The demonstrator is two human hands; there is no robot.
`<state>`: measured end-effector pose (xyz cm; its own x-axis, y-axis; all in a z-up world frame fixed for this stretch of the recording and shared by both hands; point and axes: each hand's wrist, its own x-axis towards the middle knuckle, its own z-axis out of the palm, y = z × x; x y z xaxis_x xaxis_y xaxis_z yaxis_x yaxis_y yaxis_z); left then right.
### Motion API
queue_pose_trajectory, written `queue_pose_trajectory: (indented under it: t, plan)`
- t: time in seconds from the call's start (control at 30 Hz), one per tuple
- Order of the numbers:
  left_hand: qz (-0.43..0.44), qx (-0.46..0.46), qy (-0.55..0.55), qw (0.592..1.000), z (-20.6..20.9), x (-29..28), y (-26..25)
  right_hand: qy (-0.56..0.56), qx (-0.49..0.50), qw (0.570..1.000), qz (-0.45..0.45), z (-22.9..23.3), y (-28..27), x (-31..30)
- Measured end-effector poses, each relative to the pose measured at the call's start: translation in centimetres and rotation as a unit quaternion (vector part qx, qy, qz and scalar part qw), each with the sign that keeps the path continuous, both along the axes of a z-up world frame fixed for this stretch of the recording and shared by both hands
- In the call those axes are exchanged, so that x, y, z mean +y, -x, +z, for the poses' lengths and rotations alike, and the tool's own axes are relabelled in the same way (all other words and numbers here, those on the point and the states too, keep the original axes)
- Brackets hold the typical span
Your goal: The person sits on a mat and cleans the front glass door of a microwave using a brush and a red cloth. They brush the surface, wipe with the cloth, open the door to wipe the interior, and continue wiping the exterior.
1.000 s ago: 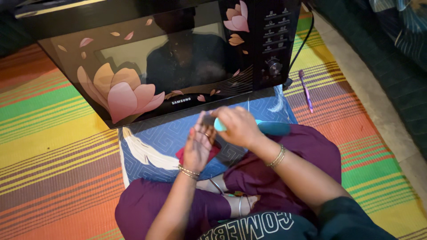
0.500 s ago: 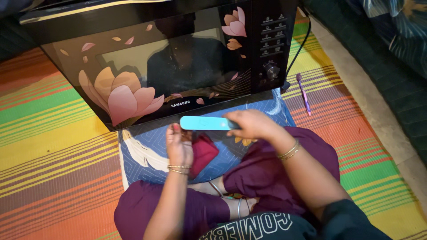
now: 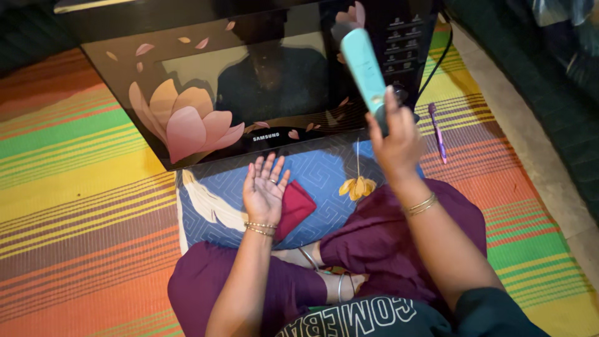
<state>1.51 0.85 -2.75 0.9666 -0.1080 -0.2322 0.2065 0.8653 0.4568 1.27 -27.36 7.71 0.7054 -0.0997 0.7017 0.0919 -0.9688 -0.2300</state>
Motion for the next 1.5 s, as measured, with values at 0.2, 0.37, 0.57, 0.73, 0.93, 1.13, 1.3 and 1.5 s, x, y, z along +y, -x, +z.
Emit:
queue_pose_trajectory:
  t: [0.2,0.37,0.57,0.73,0.93,1.13,1.3,1.5]
  plan:
    - [0.008,-0.016,0.002,1.0,-1.0,0.3,-0.3,0.061,0.02,0.989,0.131,-2.9,1.2,5.1]
    - [0.012,-0.1,0.105,0.989,-2.2,0.4,-0.1,0.079,0.063,0.963,0.251,-4.0,1.6,7.9]
    - [-0.022,-0.099,-0.002,0.995,-1.7,0.6,-0.1,-0.005,0.067,0.986,0.152,-2.3,-0.7,2.2]
    - [-0.003,-0.07,-0.009,0.998,-1.3,0.3,-0.3,-0.044,0.118,0.991,0.045,-0.5,-1.7,-4.0]
    - [-0.003,-0.09,-0.019,0.996,-2.0,-0.1,-0.4,-0.014,0.189,0.97,0.151,-4.1,-2.0,2.1]
    - [0.009,-0.088,-0.006,0.996,-2.4,0.0,-0.1,0.114,0.154,0.963,0.189,-3.0,-2.3,2.8]
    - [-0.003,-0.101,0.011,0.995,-2.3,0.0,-0.2,0.186,0.141,0.966,0.109,0.5,-0.6,-3.9]
    - [0.007,-0.097,0.003,0.995,-2.2,-0.2,-0.2,0.125,0.173,0.972,0.102,-1.4,-1.8,-1.5]
